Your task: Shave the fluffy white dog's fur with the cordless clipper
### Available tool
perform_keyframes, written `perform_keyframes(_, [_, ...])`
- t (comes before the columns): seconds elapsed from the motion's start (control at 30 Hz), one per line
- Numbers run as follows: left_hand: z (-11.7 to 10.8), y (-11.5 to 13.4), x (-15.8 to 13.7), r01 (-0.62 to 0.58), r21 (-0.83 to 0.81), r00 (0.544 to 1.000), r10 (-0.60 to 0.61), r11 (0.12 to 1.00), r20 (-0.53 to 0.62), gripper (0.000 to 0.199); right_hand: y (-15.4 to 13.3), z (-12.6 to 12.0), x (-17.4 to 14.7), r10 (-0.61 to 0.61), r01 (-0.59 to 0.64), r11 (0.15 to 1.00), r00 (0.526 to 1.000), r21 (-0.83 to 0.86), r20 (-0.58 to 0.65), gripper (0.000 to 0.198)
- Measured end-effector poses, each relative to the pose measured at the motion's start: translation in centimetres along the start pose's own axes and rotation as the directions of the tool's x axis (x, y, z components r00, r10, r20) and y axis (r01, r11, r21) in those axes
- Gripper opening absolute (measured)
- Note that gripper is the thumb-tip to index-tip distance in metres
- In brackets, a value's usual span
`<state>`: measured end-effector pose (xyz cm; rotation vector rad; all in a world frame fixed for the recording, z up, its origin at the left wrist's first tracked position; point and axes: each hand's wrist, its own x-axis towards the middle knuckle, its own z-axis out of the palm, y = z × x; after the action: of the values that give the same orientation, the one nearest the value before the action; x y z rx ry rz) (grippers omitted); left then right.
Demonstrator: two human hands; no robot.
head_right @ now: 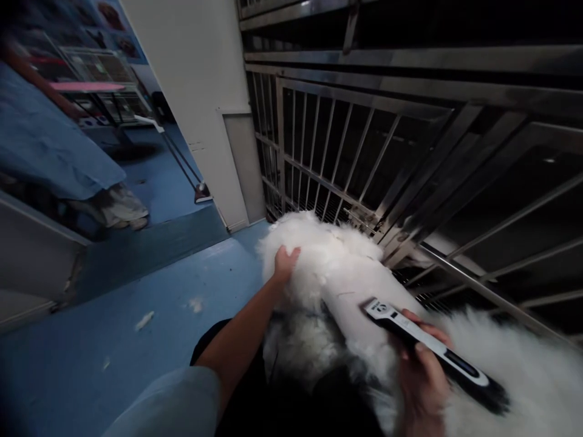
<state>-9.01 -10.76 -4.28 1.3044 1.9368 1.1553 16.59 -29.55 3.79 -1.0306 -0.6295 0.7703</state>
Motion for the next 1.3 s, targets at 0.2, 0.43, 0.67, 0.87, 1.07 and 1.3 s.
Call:
perform_keyframes(0.2, [0.2,0.5,-1.1,0.023,0.013,0.999,-0.024,1.000,0.033,0.021,-0.3,0.4,-0.2,-0.027,0.027,0.998,1.000,-0.057,0.014,0.021])
perform_keyframes(0.43, [-0.7,1.1,-0.5,-0.009,-0.017,0.996,0.011,1.000,0.093,0.022,0.0,1.0,-0.4,0.040,-0.036,0.993,0.999,-0.114,0.036,0.031])
perform_keyframes(0.67, [-0.3,4.4,-5.4,-0.186,0.030,0.979,0.182,0.982,0.090,0.031,0.4,1.7,-0.5,0.012,-0.004,0.992,0.998,-0.124,0.067,0.030])
perform_keyframes(0.87, [1.6,6.9,-8.9,-0.352,0.183,0.930,0.320,0.918,0.180,0.048,0.6,1.3,-0.2,0.001,0.019,0.981,0.995,-0.192,0.102,0.026])
perform_keyframes(1.07, [1.5,7.1,-8.5,-0.353,0.190,0.928,0.317,0.916,0.196,0.048,1.2,0.7,0.5,0.031,-0.009,0.980,0.994,-0.198,0.108,0.027])
perform_keyframes(1.3, [0.6,5.6,-5.8,-0.381,0.192,0.922,0.357,0.904,0.147,0.054,1.6,0.4,0.4,0.070,-0.039,0.979,0.987,-0.202,0.148,0.030])
